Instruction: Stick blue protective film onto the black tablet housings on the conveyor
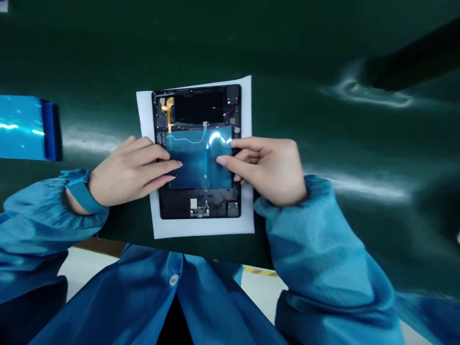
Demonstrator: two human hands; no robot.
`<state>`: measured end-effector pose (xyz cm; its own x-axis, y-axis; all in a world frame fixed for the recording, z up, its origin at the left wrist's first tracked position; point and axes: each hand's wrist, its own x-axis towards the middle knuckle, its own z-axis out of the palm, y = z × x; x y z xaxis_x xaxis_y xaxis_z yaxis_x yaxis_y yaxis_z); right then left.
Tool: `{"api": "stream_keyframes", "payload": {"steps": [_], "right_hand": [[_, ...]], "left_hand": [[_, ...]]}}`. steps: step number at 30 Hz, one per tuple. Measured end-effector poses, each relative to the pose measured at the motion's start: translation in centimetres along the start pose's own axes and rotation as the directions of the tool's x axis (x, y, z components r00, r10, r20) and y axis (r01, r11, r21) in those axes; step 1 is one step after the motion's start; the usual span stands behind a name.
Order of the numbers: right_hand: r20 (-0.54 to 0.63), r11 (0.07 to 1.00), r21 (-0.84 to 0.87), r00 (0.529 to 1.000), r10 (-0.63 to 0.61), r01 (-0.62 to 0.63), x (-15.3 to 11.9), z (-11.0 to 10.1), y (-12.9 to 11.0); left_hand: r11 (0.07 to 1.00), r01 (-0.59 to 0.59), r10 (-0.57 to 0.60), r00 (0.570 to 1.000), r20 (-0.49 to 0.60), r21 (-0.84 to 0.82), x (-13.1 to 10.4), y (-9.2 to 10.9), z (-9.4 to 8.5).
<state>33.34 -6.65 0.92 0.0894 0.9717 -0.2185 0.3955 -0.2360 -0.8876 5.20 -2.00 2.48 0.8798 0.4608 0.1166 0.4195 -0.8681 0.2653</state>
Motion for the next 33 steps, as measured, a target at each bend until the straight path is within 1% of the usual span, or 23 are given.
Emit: {"api": "stream_keyframes", "payload": {"steps": [2, 4, 6, 8, 9, 11, 14, 17, 19, 23, 25, 26, 27, 29, 30, 31, 32, 33], "right_hand": [[0.028, 1.0, -0.005, 1.0, -0.01, 0.01, 0.1, -0.1, -0.2], [0.008, 0.998, -0.053, 1.0, -0.03, 0.03, 0.2, -0.5, -0.4], [-0.079, 0.993, -0.109, 0.995, -0.056, 0.047, 0.2, -1.3, -0.4], [-0.164, 0.991, -0.129, 0.984, -0.067, 0.046, 0.1, -2.2, -0.1], [-0.188, 0.992, -0.122, 0.98, -0.061, 0.039, 0.1, -2.5, 0.1], [-0.194, 0.994, -0.106, 0.98, -0.032, 0.012, 0.0, -3.1, 0.9], [-0.192, 0.993, -0.115, 0.981, -0.017, -0.005, -0.2, -3.2, 2.0], [-0.212, 0.98, -0.193, 0.972, -0.097, 0.056, -0.4, -2.8, 2.4], [-0.209, 0.964, -0.241, 0.964, -0.163, 0.111, -0.4, -2.4, 2.4], [-0.175, 0.944, -0.265, 0.953, -0.246, 0.195, 0.0, -1.4, 2.5], [-0.17, 0.937, -0.271, 0.948, -0.27, 0.218, 0.2, -1.2, 2.8], [-0.173, 0.935, -0.276, 0.945, -0.276, 0.223, 0.2, -1.2, 3.0], [-0.183, 0.932, -0.283, 0.942, -0.282, 0.224, 0.3, -1.3, 3.1], [-0.218, 0.922, -0.314, 0.928, -0.302, 0.227, 0.2, -1.4, 3.2], [-0.226, 0.91, -0.341, 0.918, -0.324, 0.237, 0.0, -1.5, 3.1], [-0.213, 0.889, -0.376, 0.909, -0.358, 0.262, -0.1, -1.4, 2.9], [-0.176, 0.858, -0.414, 0.898, -0.403, 0.304, -0.3, -1.3, 2.5], [-0.114, 0.816, -0.45, 0.884, -0.454, 0.361, -0.5, -1.0, 2.2]], "left_hand": [[0.998, -0.007, -0.001, 0.993, 0.114, 0.068, 1.1, 0.5, -0.2], [0.991, -0.029, 0.001, 0.977, 0.214, 0.128, 2.2, 0.9, -0.3], [0.979, -0.047, -0.014, 0.955, 0.295, 0.198, 3.3, 1.3, -0.3], [0.969, -0.061, -0.028, 0.935, 0.355, 0.239, 4.4, 1.7, -0.3], [0.966, -0.063, -0.037, 0.925, 0.377, 0.251, 4.9, 1.9, -0.3], [0.954, -0.05, -0.079, 0.908, 0.411, 0.294, 5.8, 2.3, -0.4], [0.931, -0.055, -0.106, 0.904, 0.413, 0.36, 6.5, 2.6, -0.6], [0.933, -0.061, -0.11, 0.89, 0.442, 0.356, 6.6, 2.7, -0.4], [0.927, -0.033, -0.153, 0.877, 0.456, 0.375, 6.6, 2.9, 0.0], [0.914, -0.003, -0.189, 0.881, 0.434, 0.405, 6.6, 3.2, 0.1], [0.937, -0.011, -0.155, 0.883, 0.444, 0.35, 6.4, 2.7, -0.3], [0.954, -0.001, -0.132, 0.895, 0.426, 0.299, 6.1, 2.2, -0.6], [0.97, 0.029, -0.121, 0.919, 0.375, 0.242, 5.7, 1.5, -0.8], [0.983, 0.132, -0.156, 0.969, 0.19, 0.13, 4.2, -0.2, -1.0], [0.978, 0.192, -0.199, 0.976, 0.089, 0.083, 3.3, -1.0, -1.0], [0.969, 0.244, -0.244, 0.97, 0.011, 0.044, 2.4, -1.8, -0.7], [0.96, 0.281, -0.281, 0.959, -0.028, 0.012, 1.5, -2.3, -0.4], [0.951, 0.309, -0.309, 0.951, -0.025, -0.016, 0.7, -2.7, 0.0]]}}
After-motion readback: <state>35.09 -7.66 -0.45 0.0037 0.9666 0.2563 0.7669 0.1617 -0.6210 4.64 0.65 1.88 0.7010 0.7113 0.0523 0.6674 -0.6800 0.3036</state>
